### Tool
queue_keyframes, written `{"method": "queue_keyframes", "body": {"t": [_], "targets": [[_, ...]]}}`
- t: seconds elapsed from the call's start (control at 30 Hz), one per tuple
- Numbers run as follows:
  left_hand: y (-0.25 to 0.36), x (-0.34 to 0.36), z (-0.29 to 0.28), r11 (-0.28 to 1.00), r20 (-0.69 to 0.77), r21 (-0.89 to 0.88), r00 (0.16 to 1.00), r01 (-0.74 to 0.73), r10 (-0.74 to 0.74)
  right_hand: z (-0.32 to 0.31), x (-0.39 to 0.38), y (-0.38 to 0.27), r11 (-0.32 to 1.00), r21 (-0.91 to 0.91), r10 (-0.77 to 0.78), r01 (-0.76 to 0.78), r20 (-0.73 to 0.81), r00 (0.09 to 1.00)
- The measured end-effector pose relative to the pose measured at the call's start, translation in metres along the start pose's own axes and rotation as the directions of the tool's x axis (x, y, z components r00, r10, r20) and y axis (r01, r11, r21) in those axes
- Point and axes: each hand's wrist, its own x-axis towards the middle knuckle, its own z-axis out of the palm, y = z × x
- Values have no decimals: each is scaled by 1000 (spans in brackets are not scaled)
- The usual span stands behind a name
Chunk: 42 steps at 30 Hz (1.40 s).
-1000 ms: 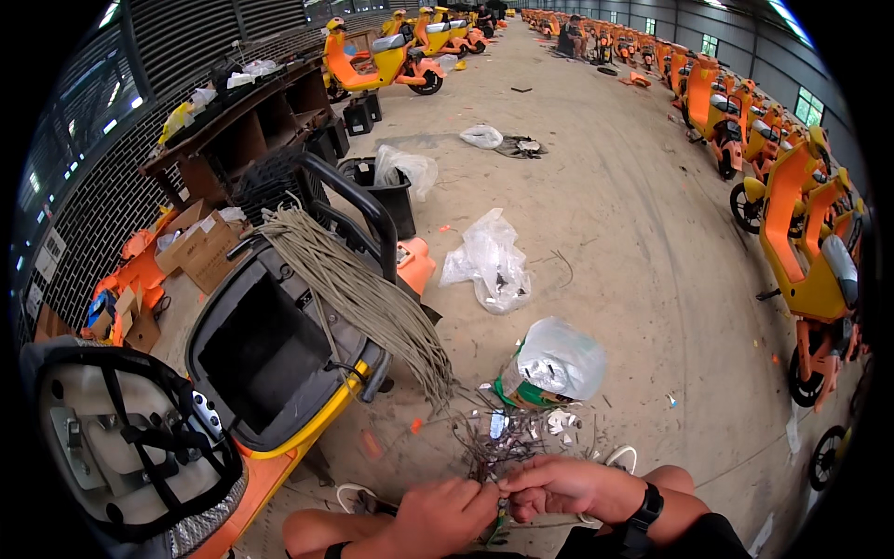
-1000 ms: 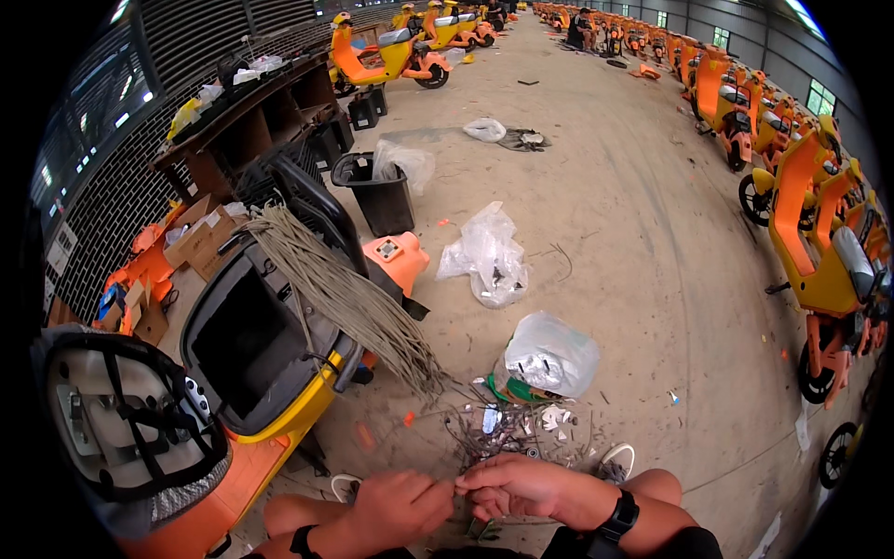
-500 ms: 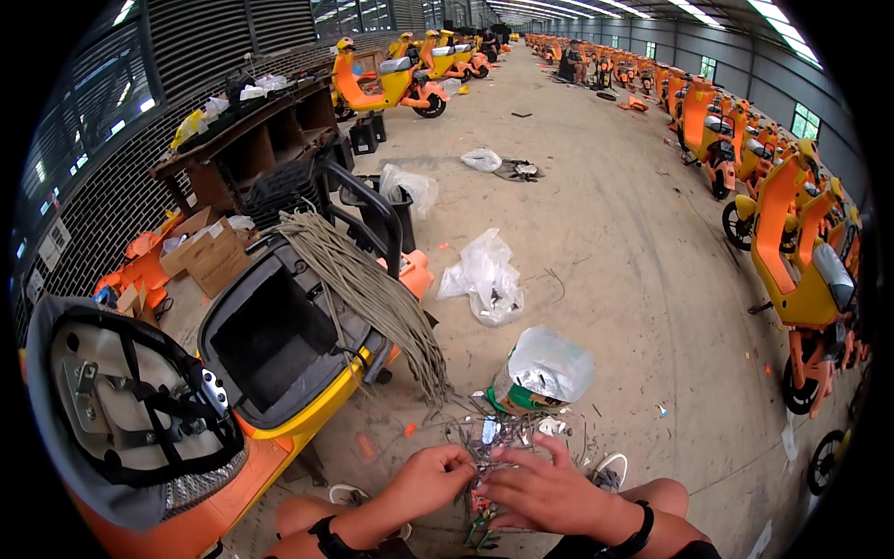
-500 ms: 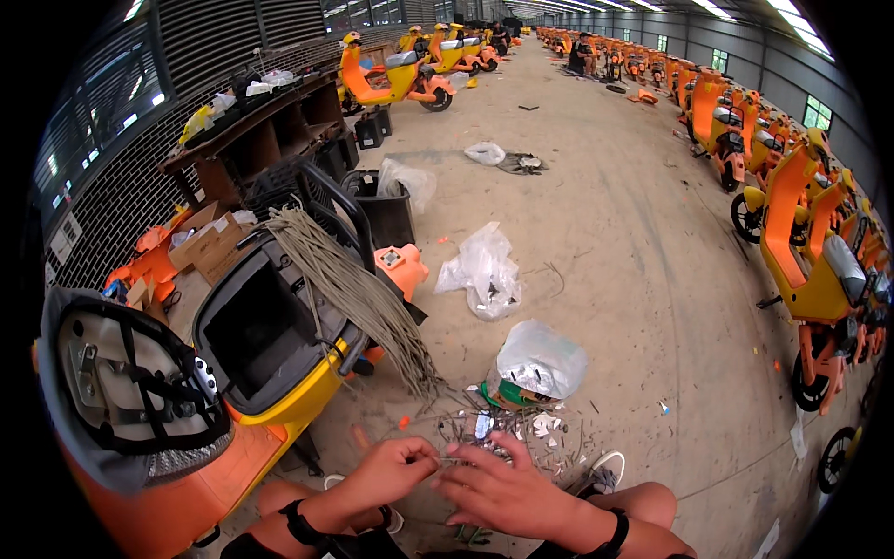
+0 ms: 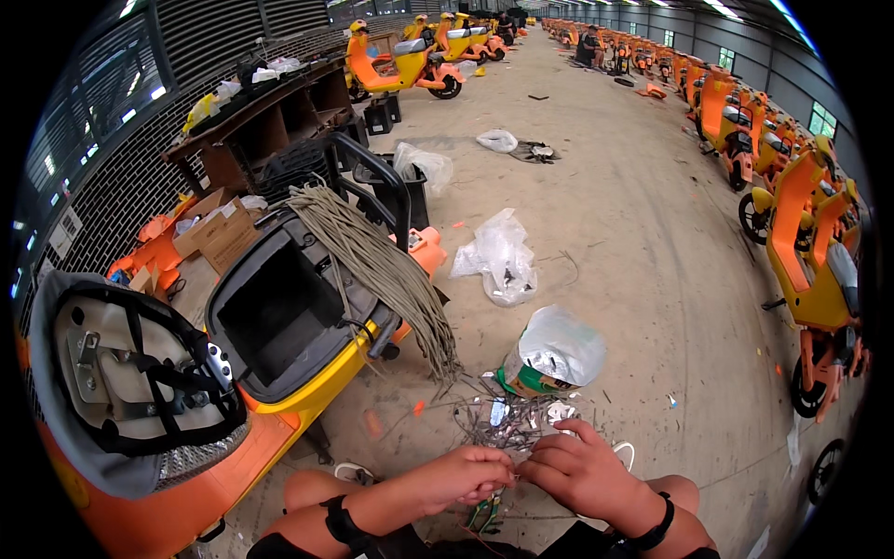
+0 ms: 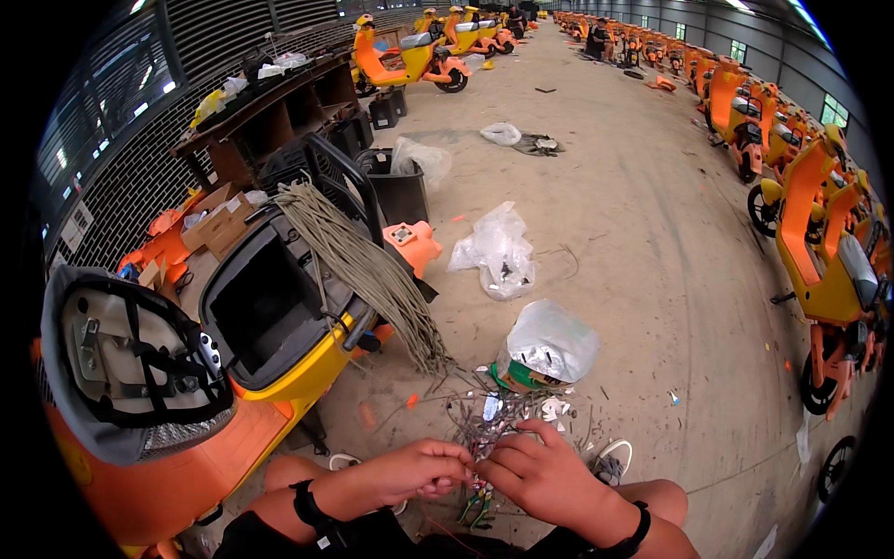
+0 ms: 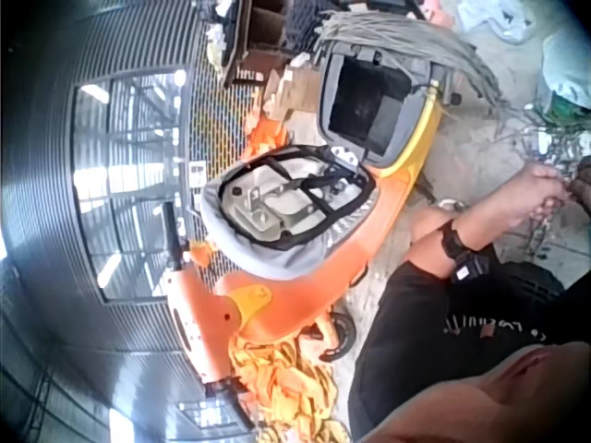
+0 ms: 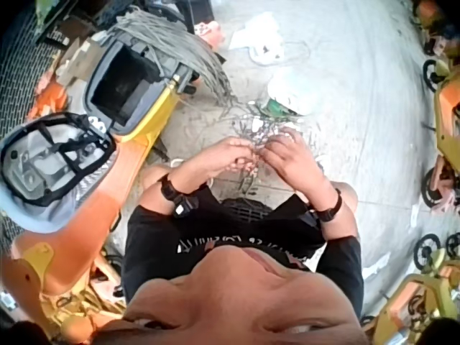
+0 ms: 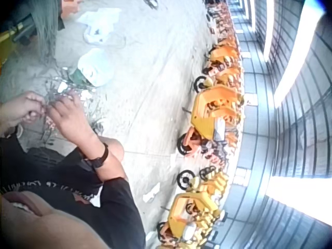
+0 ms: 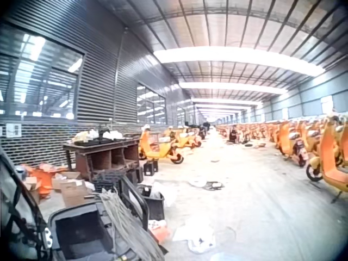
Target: The person manipulates wires, stripping insulation from the ends and twisting them together. They use pliers to crimp a metal connector onto the wire and then move to work on the wiring harness of a scooter.
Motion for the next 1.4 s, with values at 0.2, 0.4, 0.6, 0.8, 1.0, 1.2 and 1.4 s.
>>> {"method": "queue_keyframes", "body": {"t": [0.2,0.4,0.6,0.8,1.0,1.2,1.4], "targets": [[-2,3,2,935,-21,333,990,-124,139,3,-11,-1,909,353,207,-222,80,975],[-5,-5,9,-360,624,773,523,-522,580,12,-30,-8,-410,650,323,-640,760,564],[-9,-12,12,-700,770,629,394,-338,502,20,-35,-3,-731,463,171,-502,836,522],[-13,-3,7,-406,571,815,453,-414,685,11,-28,3,-534,557,272,-637,826,494],[-6,-5,12,-56,332,912,651,-407,682,4,-20,6,-365,628,393,-687,773,498],[-13,-1,11,36,308,878,622,-477,720,7,-18,1,-319,650,418,-690,750,513],[-17,-3,11,-44,348,887,603,-459,718,2,-9,2,-300,612,368,-732,782,503]]}}
